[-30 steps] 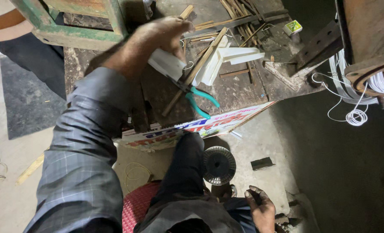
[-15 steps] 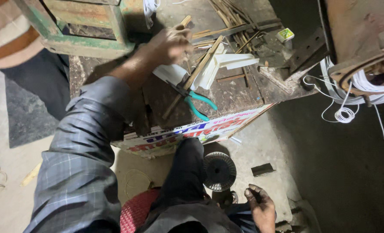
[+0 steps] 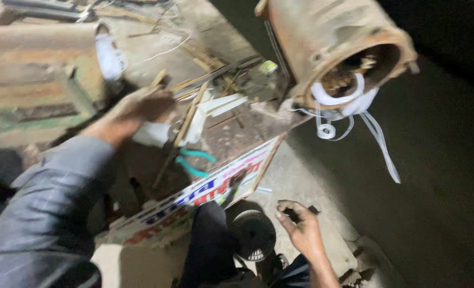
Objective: The person threads white insulated wire into the slots of a motor stator housing mounted on a workbench, pressing the wire loops into place by hand. They cut wire with pliers, use a wooden stick to work the wire, and coil the loose wire into a bundle at the end.
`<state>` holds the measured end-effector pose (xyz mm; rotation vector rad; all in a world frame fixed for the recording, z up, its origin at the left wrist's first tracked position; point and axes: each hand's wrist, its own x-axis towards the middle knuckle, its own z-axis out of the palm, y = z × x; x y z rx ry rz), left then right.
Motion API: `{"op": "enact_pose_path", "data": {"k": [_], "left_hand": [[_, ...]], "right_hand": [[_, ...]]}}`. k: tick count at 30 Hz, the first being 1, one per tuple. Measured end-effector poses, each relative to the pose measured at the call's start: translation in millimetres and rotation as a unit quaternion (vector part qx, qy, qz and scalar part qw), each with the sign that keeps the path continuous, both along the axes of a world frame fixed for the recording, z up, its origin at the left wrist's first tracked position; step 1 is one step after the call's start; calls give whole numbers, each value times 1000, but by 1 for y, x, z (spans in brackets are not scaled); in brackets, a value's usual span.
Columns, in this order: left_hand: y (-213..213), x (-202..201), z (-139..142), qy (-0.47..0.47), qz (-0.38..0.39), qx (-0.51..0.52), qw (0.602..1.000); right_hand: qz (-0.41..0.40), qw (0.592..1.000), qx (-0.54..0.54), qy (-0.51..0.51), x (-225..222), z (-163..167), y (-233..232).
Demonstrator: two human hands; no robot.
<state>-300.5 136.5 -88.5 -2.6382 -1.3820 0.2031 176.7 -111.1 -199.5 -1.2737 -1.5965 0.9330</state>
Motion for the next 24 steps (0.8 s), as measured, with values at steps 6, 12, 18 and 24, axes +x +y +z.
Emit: {"op": "enact_pose_path", "data": {"k": [6, 12, 18, 24], "left_hand": [[-14, 16, 23, 10, 6, -62, 998], [-20, 3, 25, -46, -3, 10, 999], [-1, 4, 37, -395, 123, -80, 907], [-57, 124, 56, -716, 7, -57, 696]], "right_hand": [[-18, 1000, 6, -18, 0, 36, 0], [-9, 999, 23, -31, 4, 45, 7], [4, 998, 59, -2, -8, 53, 12], [15, 987, 161, 4, -29, 105, 30]]}}
